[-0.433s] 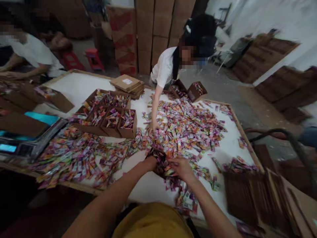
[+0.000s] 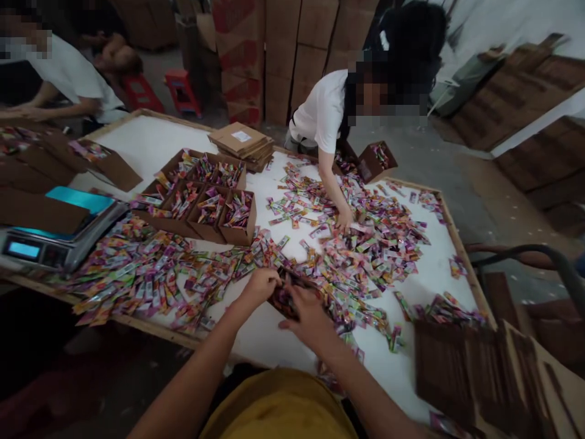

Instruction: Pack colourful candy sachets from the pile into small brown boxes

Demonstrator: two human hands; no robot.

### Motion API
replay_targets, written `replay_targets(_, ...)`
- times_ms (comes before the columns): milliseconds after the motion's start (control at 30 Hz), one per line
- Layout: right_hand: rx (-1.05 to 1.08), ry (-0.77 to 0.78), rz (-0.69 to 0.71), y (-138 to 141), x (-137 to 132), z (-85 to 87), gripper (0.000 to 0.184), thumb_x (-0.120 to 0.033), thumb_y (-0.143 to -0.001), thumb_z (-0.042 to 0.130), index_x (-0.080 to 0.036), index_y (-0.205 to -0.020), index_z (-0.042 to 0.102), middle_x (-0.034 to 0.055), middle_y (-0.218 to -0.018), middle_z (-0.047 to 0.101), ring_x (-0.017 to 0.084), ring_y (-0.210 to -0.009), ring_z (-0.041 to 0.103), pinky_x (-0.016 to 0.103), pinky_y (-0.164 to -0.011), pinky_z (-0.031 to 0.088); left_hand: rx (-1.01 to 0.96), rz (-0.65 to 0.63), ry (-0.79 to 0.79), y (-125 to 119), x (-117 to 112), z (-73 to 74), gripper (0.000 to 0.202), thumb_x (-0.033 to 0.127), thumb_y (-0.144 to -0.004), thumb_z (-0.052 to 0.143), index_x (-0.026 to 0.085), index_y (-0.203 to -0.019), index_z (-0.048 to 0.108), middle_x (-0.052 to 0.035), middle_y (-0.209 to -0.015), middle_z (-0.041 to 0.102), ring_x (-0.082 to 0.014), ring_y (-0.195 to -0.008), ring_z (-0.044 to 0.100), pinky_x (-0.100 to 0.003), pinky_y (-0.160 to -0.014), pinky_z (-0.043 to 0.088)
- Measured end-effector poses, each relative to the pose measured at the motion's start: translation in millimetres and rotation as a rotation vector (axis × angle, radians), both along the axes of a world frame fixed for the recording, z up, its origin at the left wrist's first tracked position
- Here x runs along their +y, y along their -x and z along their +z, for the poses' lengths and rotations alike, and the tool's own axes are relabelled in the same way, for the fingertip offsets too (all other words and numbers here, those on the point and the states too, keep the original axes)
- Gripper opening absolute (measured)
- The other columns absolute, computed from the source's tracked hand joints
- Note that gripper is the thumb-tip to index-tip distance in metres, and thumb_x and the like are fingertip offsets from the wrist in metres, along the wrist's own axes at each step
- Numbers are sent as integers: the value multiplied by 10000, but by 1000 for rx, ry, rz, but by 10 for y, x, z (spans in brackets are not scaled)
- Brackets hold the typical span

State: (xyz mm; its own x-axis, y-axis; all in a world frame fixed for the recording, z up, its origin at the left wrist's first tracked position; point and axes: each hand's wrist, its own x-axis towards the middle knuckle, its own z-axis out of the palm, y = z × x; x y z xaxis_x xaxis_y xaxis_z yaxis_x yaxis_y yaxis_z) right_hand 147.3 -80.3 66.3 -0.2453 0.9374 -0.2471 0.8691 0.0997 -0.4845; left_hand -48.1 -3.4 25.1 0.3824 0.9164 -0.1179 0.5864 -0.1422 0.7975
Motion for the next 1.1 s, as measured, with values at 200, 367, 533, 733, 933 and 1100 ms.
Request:
replay_targets(200,-115,278,-19,182,90,-608,958,-180,-703,722,-212,-1533,245,144,-1596,244,371,-1421,309,532,-1126,332,-269,311,333,13,-49,-245,456,483,-869,475,165,-1114,691,-105,-1191,697,-222,-1108,616,-367,-996,459)
replay_targets(367,58,116,27,-242,-83,-776,555,-191,-791,637,-102,-1333,558,169,-1270,642,281,-1187,602,395,-1056,454,-376,564,746,8,-176,-540,751,708,-875,277,131,-1221,610,-178,-1283,623,-290,-1185,562,-406,-891,481)
replay_targets(533,169,-162,75,-813,-607,-1017,326,-281,-874,555,-167,-1146,694,140,-1152,709,278,-1085,665,443,-959,546,-590,475,1000,-325,-314,-962,744,771,-769,489,218,-1252,606,-143,-1293,629,-331,-1209,537,-460,-900,475)
replay_targets(733,124,-275,287,-717,-302,-897,358,-213,-893,508,-192,-1216,663,120,-1203,685,276,-1158,599,450,-959,533,-1122,594,1140,-71,-697,-1197,739,697,-780,580,144,-1269,591,-165,-1241,642,-270,-1079,615,-439,-928,494)
replay_targets(933,-49,-186,645,1181,556,-50,355,-159,-837,572,-285,-1146,690,99,-1200,629,273,-1088,509,409,-860,444,-1400,1102,798,1434,-1317,-925,573,513,-904,511,173,-1365,494,-131,-1075,714,-293,-950,682,-502,-872,533)
replay_targets(1100,1,-271,927,2825,796,3,248,-177,-895,504,-230,-1054,686,89,-998,661,252,-1040,500,418,-886,390,-1219,1434,445,2523,-1466,-844,477,350,-897,481,178,-1342,510,-109,-1028,725,-265,-939,693,-440,-848,558)
